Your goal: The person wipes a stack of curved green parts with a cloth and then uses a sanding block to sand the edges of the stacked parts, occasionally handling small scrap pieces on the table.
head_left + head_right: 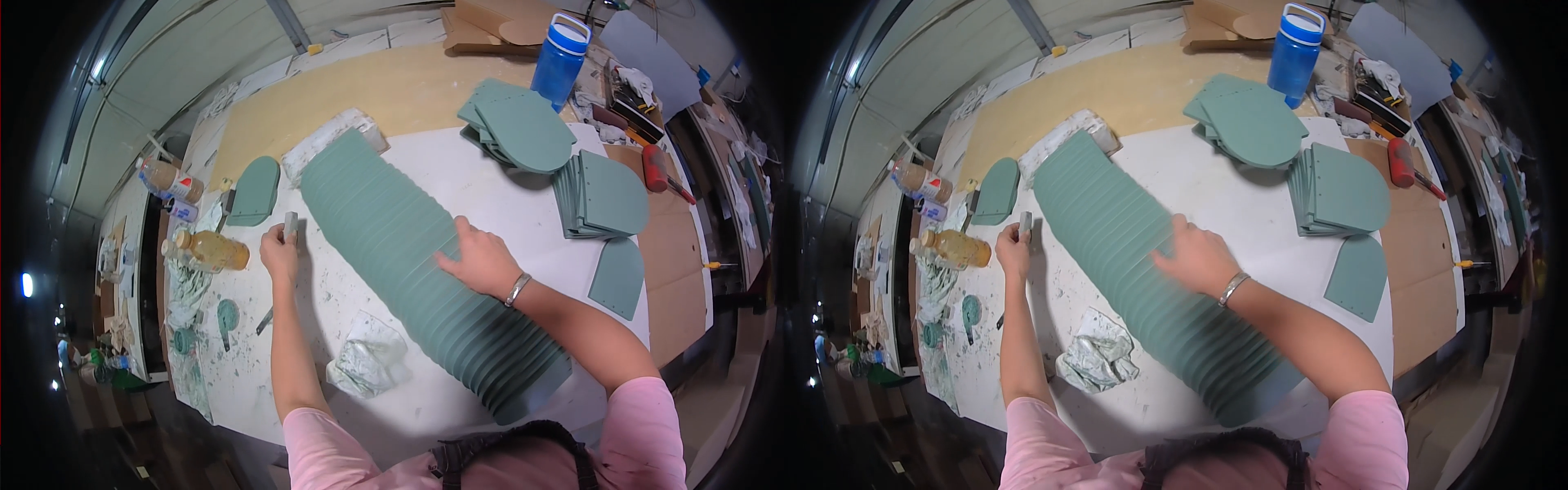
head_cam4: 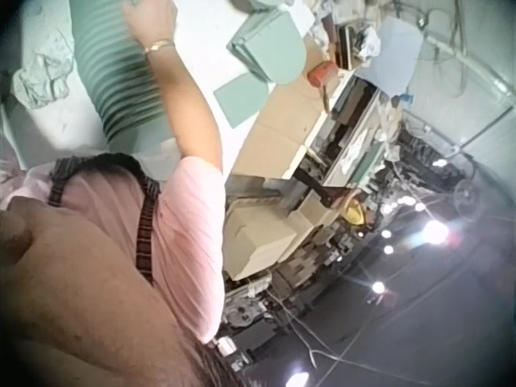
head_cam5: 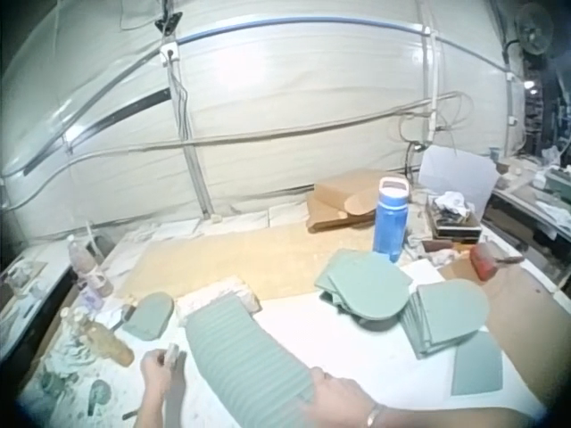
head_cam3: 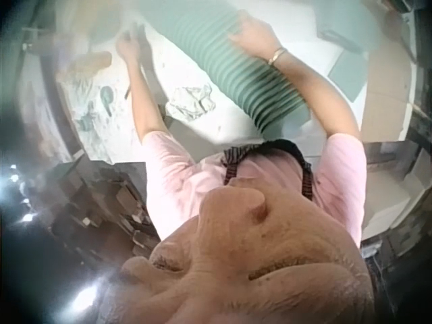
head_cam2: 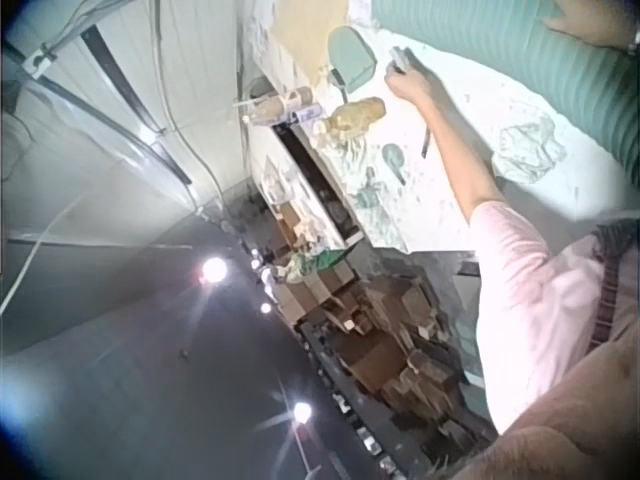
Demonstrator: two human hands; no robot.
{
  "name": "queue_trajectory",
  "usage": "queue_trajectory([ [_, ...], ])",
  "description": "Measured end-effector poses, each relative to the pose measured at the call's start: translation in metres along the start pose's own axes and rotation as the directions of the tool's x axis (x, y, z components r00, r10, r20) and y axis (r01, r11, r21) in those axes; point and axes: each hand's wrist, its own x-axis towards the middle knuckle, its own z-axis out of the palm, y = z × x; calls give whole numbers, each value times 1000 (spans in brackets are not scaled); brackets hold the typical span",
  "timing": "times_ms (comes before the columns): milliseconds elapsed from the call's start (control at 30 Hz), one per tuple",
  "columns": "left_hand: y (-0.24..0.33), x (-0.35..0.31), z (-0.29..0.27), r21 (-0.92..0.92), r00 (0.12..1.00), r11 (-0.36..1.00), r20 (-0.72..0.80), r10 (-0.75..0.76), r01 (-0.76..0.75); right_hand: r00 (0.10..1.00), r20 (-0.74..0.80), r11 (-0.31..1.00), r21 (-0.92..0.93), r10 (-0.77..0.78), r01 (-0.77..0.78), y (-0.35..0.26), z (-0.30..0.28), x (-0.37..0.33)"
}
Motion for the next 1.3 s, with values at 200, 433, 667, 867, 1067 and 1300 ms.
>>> queue_trajectory([
  [200,63,-27,6,-430,986,887,-77,149,-167,1000,-8,999,-35,-10,10,-5,2,0],
  [433,2,-91,11,-379,997,922,-7,-81,73,1000,-21,998,-70,-11,9,-9,0,-3],
  [667,64,-62,8,-502,997,863,-79,14,-52,1000,-3,998,-57,-1,1,-16,6,0],
  [867,18,-102,2,-309,999,951,-26,-42,32,996,-75,993,-110,-41,33,-3,5,-2],
  [1067,70,-17,-14,-143,923,922,-196,330,-360,999,-31,996,-81,-26,23,-7,8,-1],
  [1300,47,-50,-9,-173,1000,985,-14,28,-29,999,-35,995,-92,-30,27,-12,11,0],
])
